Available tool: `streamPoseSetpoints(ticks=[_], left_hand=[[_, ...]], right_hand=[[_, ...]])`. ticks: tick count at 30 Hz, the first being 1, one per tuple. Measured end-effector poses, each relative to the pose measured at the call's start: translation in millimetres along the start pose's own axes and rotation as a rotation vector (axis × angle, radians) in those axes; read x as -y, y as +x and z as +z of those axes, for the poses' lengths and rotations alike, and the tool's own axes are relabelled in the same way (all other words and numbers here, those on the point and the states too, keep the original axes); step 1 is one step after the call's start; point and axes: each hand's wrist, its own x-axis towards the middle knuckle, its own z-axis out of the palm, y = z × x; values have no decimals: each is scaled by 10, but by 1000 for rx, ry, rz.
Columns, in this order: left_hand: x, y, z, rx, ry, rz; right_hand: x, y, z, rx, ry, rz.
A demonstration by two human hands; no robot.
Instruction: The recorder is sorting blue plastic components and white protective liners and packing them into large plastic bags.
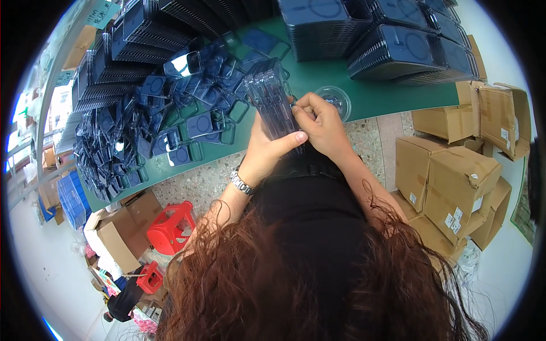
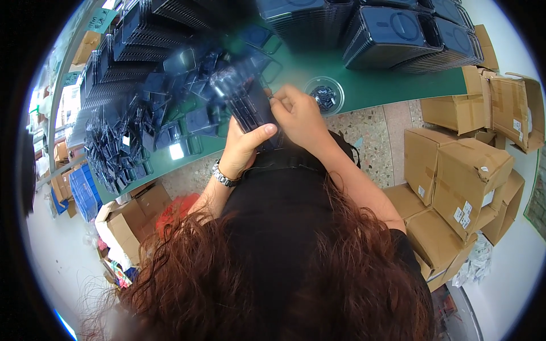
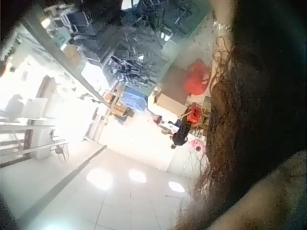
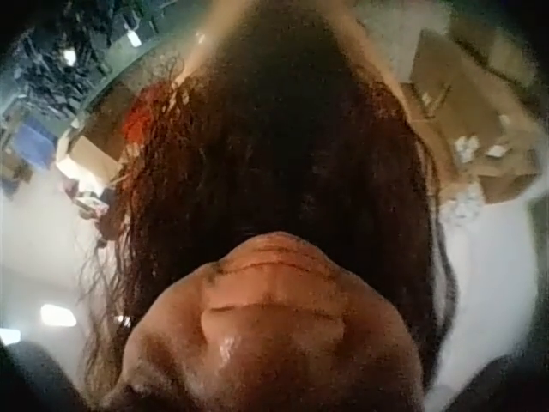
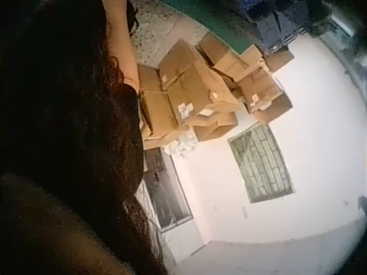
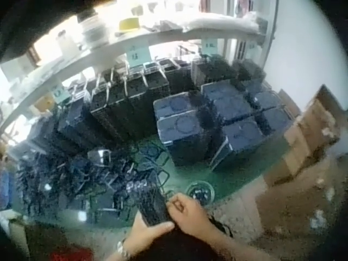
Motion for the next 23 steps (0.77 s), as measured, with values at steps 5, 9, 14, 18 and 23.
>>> streamPoseSetpoints(ticks=[5, 9, 14, 18, 23], left_hand=[[-78, -14, 77, 13, 174, 72], [-75, -10, 75, 30, 234, 86], [65, 27, -20, -103, -129, -118], [89, 63, -48, -144, -130, -157], [190, 29, -91, -148, -69, -129]], right_hand=[[9, -16, 31, -28, 40, -6], [32, -24, 48, -37, 73, 21], [-148, -18, 126, 3, 84, 55], [-325, 3, 101, 68, 4, 101], [-332, -23, 110, 114, -33, 133]])
